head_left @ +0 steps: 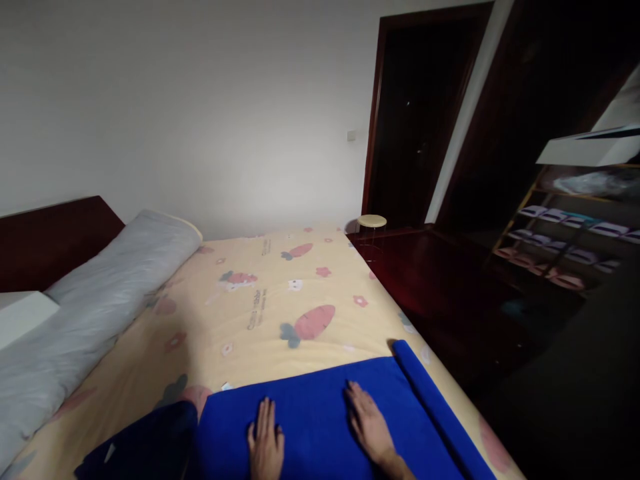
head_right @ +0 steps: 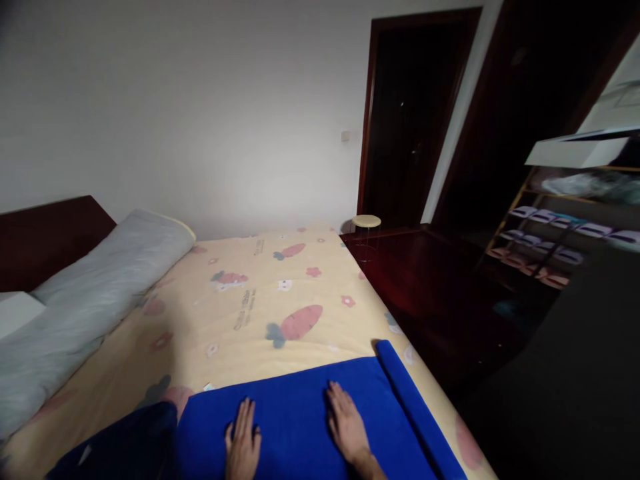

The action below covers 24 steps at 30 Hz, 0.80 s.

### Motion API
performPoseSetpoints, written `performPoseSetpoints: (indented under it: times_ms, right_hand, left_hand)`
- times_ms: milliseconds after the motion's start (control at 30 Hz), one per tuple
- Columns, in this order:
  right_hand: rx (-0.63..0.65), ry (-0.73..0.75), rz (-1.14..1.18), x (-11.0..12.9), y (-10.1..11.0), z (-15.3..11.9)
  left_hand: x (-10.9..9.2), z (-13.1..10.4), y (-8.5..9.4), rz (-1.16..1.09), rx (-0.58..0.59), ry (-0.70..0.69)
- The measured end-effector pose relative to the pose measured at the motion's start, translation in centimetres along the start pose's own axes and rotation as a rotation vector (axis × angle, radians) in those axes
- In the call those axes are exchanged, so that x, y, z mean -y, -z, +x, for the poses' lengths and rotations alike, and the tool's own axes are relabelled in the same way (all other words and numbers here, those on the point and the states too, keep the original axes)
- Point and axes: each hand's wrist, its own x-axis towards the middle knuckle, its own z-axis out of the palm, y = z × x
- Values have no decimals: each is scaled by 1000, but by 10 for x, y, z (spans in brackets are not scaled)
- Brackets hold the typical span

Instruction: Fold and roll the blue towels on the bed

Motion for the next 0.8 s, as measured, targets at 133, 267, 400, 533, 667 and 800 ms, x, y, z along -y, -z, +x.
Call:
performPoseSetpoints:
  times_ms: [133,267,400,533,667,800]
  right_hand:
    - [221,229,176,77,-10,20]
    - [279,199,148,53,-2,36]
    - [112,-135,-36,-50,16,39]
    - [-3,-311,-85,-131,23,32]
    - [-39,-379,-76,-145,18,27]
    - [-33,-397,-74,-139,13,26]
  left_hand:
    - [-63,0,-16,-150,96,-252]
    - [-47,14,-12,-146,196,-192]
    - [33,37,1,23,182,104]
    - [110,53,5,129,93,349]
    - [142,57,0,100,-3,330]
    - [141,54,-2,73,-19,270]
